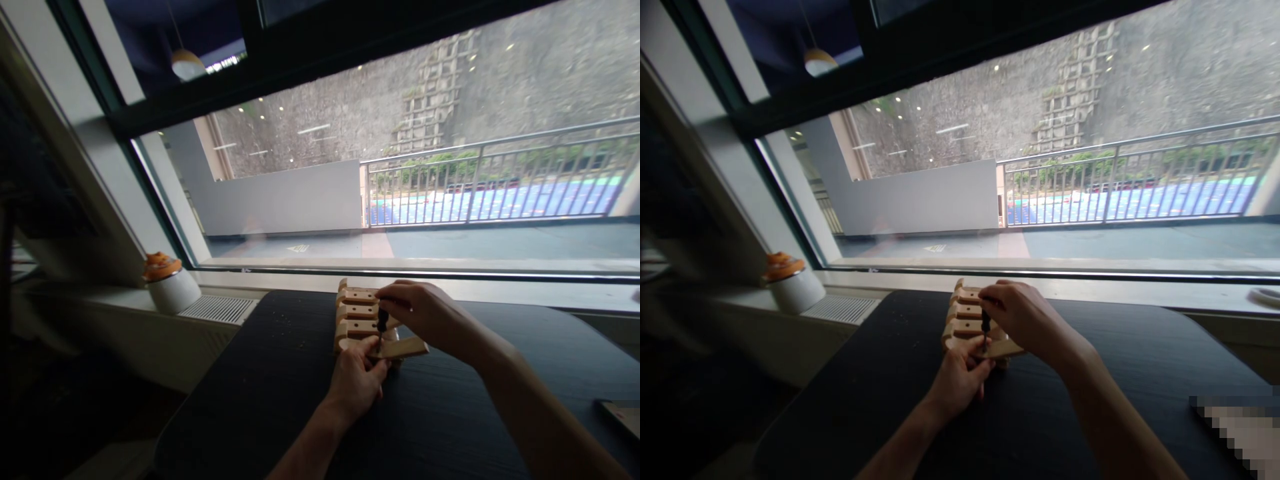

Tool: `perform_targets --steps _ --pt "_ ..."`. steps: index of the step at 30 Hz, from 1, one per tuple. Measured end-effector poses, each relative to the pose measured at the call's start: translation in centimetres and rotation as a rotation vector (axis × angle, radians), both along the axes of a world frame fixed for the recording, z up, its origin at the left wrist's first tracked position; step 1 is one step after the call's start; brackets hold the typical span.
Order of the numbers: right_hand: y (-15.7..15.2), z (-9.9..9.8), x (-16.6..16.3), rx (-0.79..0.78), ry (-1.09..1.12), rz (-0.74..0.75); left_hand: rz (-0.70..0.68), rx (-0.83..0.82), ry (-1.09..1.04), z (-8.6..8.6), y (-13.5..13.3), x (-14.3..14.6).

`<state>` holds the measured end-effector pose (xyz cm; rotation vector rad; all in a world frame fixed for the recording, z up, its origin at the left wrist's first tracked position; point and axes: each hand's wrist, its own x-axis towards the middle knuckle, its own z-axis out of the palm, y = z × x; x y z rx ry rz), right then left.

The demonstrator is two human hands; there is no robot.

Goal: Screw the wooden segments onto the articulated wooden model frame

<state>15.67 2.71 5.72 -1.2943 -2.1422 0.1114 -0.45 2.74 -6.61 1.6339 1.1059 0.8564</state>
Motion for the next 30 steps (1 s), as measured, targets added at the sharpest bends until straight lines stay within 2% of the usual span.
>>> perform_targets --steps 8,14,18,30 --pt "-1.2 0.9 -1.4 0.051 -0.144 -0.090 -0.011 0.011 -0.007 0.2 -0.2 0.1" --pt "-2.2 1.3 -2.4 0.042 -0.147 -0.004 -0.030 0.027 -0.007 0.7 -0.5 0.1" --pt "-1.9 1.0 -2.3 0.033 -0.124 0.032 -0.020 0.024 0.001 0.5 -0.3 0.1" --pt "-0.6 0.3 -1.4 0.001 -0.153 -0.170 -0.008 0.039 0.025 -0.4 0.0 -0.1"
